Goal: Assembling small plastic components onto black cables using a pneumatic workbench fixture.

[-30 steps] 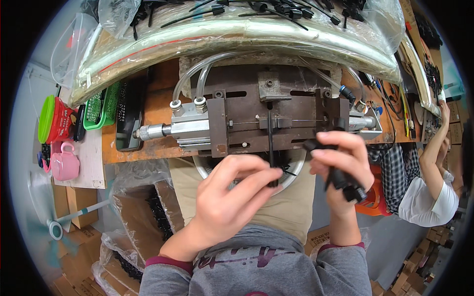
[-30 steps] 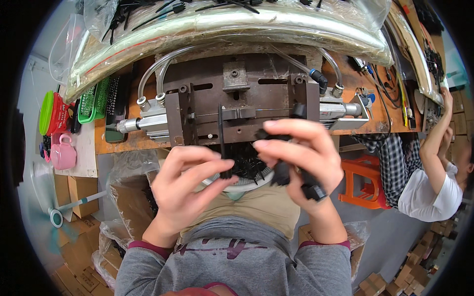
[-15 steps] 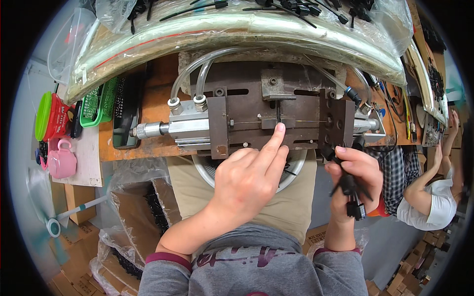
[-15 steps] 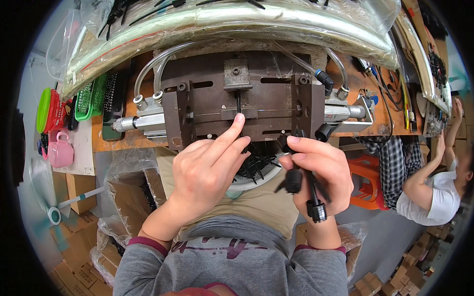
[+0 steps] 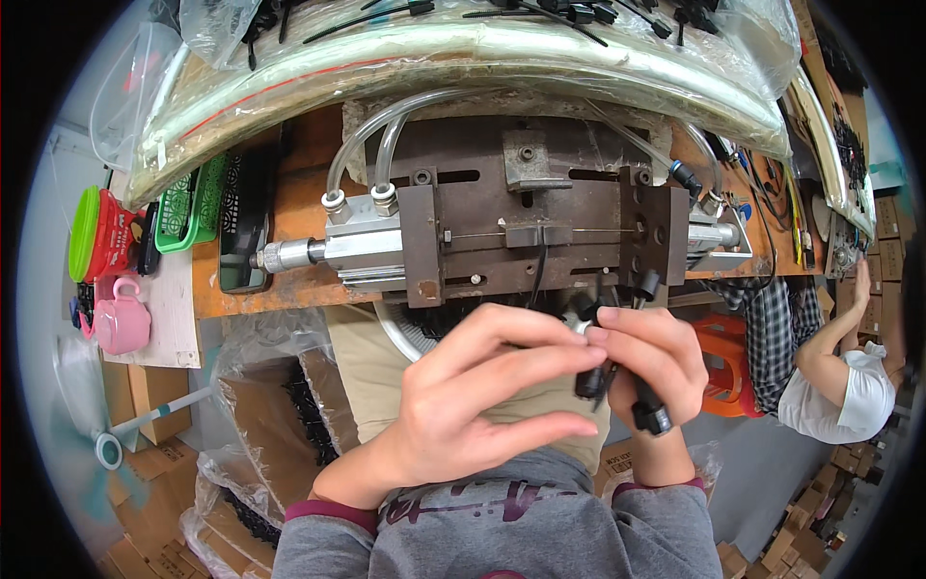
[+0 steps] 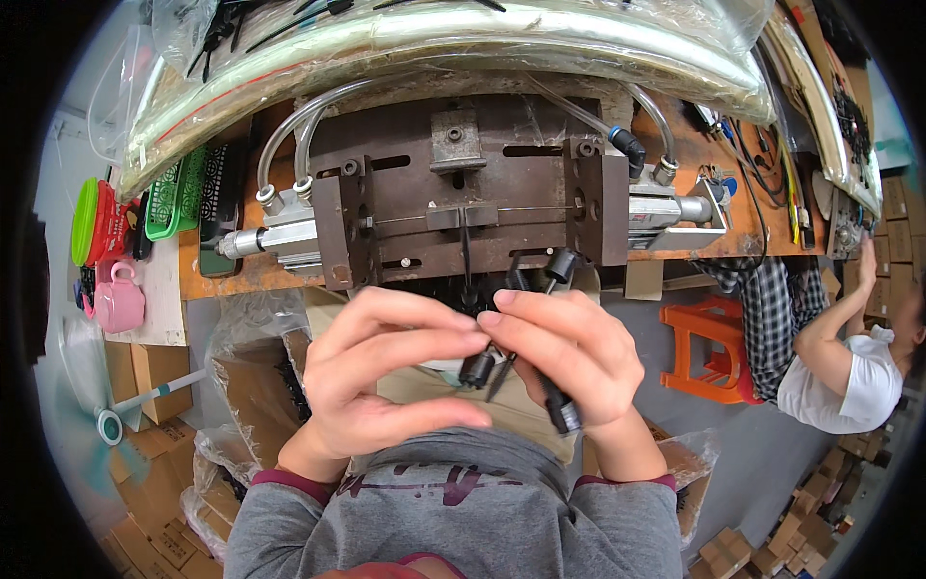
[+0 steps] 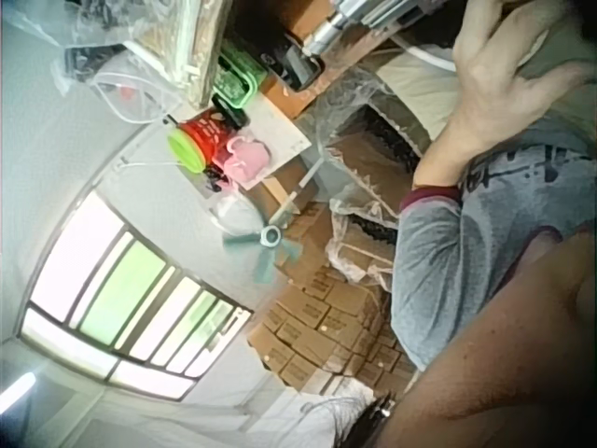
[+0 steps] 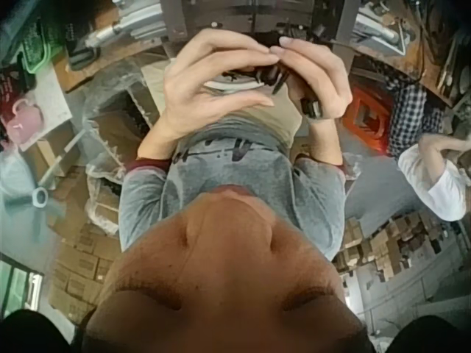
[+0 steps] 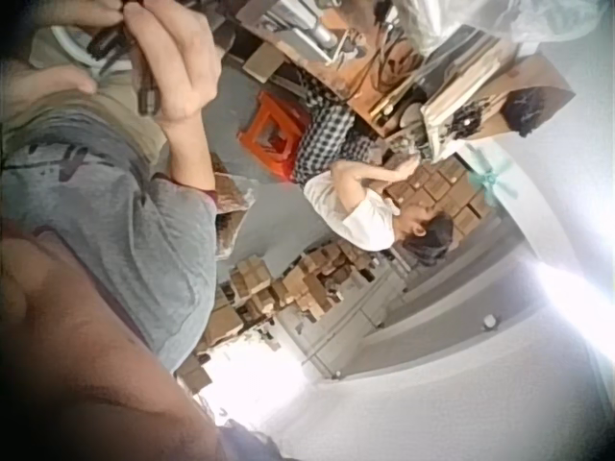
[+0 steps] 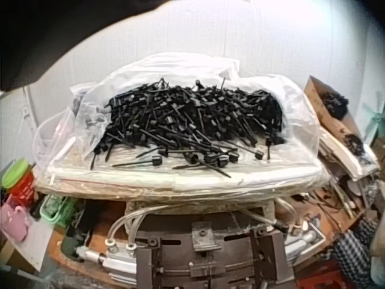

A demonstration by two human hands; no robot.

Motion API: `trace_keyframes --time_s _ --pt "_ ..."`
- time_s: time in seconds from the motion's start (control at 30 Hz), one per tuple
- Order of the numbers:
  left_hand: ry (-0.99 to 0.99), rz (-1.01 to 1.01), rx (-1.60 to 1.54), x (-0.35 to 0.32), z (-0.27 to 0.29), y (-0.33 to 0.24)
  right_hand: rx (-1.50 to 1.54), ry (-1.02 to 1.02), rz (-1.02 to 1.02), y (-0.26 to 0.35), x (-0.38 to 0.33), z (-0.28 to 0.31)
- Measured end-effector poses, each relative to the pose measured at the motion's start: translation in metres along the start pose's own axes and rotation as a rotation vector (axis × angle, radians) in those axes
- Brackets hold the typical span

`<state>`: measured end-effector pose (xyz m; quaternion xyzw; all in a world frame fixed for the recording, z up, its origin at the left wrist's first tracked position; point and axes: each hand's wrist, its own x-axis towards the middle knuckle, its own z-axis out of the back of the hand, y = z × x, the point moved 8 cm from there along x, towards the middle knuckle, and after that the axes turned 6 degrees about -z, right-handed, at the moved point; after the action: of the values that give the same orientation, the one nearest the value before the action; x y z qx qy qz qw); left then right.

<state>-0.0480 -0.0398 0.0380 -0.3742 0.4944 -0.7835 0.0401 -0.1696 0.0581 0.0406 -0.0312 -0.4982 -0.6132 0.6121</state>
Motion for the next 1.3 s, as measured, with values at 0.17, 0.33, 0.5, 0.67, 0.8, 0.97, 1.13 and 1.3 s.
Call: trace_keyframes --time_s 0.17,0.33,0.5,0.67,0.8,0.97,1.13,1.3 --pt "-0.014 0.08 0.152 0.001 0.005 0.016 1.063 -0.055 -0.728 -0.048 -0.013 -0.021" --pt "0.062 0.02 0.094 -0.001 -0.005 0.014 1.361 0.019 -0.916 -0.054 -0.021 -0.041" --pt "0.028 -0.107 0.227 0.001 -0.006 0.006 1.44 0.042 -0.977 -0.053 -0.022 -0.046" --pt "-0.01 -0.14 0.21 -0.005 -0.005 0.007 1.513 0.064 -1.01 -0.044 -0.02 -0.055" --pt "-0.017 0.004 0.152 -0.004 0.0 0.008 1.434 0.038 -1.073 -0.055 -0.026 -0.047" --pt "0.037 0.098 0.002 -0.009 0.01 0.008 1.246 -0.165 -0.938 -0.056 -0.02 -0.008" --pt "-0.048 0.0 0.425 -0.01 -0.005 0.018 0.691 -0.328 -0.642 -0.045 -0.01 0.028" --pt "0.089 -0.076 0.776 -0.005 -0.024 0.028 0.206 -0.25 -0.42 -0.026 -0.01 0.033"
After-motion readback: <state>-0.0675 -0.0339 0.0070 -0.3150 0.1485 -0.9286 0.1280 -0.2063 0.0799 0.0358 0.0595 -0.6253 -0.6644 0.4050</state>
